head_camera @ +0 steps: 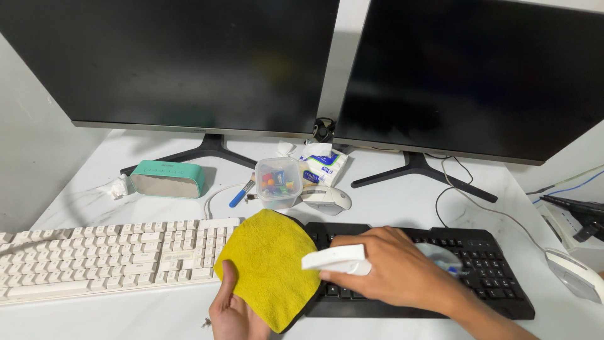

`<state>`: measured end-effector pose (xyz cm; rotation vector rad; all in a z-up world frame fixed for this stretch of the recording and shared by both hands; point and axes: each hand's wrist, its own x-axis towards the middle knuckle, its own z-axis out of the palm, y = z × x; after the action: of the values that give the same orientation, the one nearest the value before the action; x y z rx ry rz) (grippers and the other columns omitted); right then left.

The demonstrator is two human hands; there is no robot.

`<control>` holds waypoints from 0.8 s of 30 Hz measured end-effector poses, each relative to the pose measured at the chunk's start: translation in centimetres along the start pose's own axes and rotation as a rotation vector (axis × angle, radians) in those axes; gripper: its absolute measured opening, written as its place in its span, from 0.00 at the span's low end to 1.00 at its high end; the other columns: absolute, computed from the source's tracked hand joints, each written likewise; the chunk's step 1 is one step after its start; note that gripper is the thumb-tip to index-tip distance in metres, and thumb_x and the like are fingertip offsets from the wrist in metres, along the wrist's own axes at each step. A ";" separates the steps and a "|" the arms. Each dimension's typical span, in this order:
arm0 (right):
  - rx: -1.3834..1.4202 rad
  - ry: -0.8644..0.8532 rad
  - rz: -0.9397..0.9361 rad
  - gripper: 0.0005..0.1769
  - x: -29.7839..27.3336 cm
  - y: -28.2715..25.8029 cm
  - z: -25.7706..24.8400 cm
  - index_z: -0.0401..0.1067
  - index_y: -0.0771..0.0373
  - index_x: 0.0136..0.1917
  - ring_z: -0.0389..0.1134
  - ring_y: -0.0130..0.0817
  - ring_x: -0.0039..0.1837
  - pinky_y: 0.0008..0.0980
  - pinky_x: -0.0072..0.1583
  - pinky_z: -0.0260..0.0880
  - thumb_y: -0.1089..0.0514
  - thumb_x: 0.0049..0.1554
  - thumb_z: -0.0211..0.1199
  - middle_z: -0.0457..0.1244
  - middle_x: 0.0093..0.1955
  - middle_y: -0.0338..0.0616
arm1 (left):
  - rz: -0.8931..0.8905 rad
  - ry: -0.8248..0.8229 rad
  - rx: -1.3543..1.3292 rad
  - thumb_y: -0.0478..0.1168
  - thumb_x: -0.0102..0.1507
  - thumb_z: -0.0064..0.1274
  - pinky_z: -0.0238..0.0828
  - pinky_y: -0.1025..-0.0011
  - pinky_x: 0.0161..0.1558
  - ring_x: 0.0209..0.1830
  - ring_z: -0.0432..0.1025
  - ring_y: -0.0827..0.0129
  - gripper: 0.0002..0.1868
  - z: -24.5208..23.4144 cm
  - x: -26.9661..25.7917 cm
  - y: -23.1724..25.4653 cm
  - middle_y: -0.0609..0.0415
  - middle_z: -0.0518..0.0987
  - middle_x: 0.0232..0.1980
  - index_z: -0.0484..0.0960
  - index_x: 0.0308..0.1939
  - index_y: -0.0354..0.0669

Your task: Cleaning a computer monitor and keyboard using a spray bottle and a cloth.

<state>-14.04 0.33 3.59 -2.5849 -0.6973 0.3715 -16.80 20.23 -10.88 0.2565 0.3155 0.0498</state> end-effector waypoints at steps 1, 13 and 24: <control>-0.038 0.002 0.049 0.17 -0.1 0.3 -0.1 0.81 0.50 0.50 0.75 0.40 0.40 0.37 0.50 0.73 0.43 0.49 0.68 0.73 0.36 0.39 | 0.005 0.022 0.001 0.52 0.68 0.32 0.61 0.48 0.65 0.69 0.66 0.51 0.31 0.1 -0.2 0.1 0.43 0.71 0.70 0.65 0.71 0.38; 0.025 0.201 0.003 0.20 2.1 -0.1 -0.5 0.80 0.50 0.54 0.76 0.38 0.39 0.34 0.48 0.75 0.45 0.48 0.68 0.73 0.36 0.40 | 0.017 0.048 0.067 0.53 0.68 0.30 0.61 0.48 0.65 0.71 0.65 0.51 0.31 0.8 -0.9 0.9 0.45 0.70 0.71 0.63 0.72 0.42; 0.076 0.062 -0.225 0.14 3.5 -0.2 1.3 0.82 0.58 0.48 0.75 0.31 0.36 0.32 0.47 0.76 0.49 0.52 0.70 0.73 0.36 0.41 | 0.094 0.058 0.039 0.52 0.69 0.30 0.57 0.49 0.69 0.73 0.63 0.52 0.31 -1.3 0.2 2.1 0.46 0.69 0.73 0.62 0.73 0.42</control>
<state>-11.67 2.80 2.11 -2.4040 -0.9214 0.2409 -16.98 22.58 -11.59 0.3086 0.3619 0.1445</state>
